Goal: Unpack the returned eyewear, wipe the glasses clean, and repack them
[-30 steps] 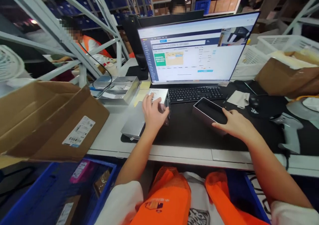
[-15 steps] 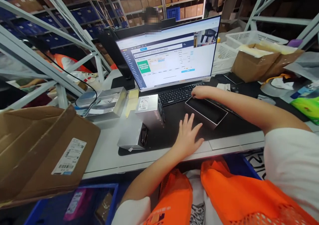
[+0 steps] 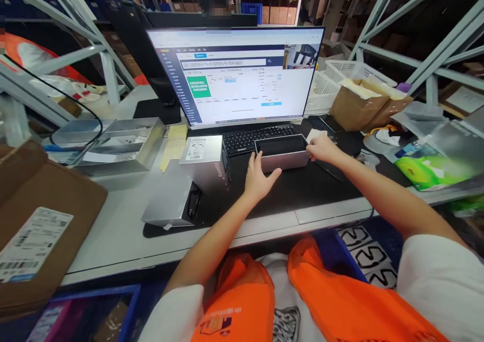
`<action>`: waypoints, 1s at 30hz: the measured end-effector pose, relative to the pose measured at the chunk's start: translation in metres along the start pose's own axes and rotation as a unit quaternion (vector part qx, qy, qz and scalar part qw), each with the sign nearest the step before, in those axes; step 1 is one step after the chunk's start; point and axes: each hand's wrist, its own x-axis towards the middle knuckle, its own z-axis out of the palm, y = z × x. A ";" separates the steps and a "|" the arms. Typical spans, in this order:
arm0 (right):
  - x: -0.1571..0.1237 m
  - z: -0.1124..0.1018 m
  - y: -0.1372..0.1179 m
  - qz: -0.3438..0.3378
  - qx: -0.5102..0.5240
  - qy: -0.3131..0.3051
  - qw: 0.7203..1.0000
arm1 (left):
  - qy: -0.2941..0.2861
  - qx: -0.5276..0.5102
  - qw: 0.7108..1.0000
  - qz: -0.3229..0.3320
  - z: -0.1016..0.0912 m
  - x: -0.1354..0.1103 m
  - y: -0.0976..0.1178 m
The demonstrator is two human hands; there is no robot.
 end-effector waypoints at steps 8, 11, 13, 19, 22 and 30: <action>-0.037 0.030 -0.032 -0.041 -0.064 0.067 0.995 | 0.122 -0.042 0.990 0.051 0.002 0.013 -0.033; -0.025 0.034 -0.056 -0.236 -0.059 0.152 0.958 | 0.144 -0.060 0.986 0.062 0.008 0.009 -0.042; -0.008 0.040 -0.077 -0.376 -0.018 0.133 0.917 | 0.150 -0.075 0.984 0.064 0.011 0.009 -0.046; 0.033 0.060 -0.115 -0.474 0.022 0.027 0.880 | 0.119 -0.099 0.987 0.050 0.009 0.009 -0.051; 0.037 0.065 -0.113 -0.482 0.034 0.028 0.875 | 0.104 -0.102 0.989 0.037 0.006 0.009 -0.048; 0.030 0.056 -0.112 -0.492 0.029 0.073 0.867 | 0.100 -0.096 0.990 0.010 0.004 0.005 -0.040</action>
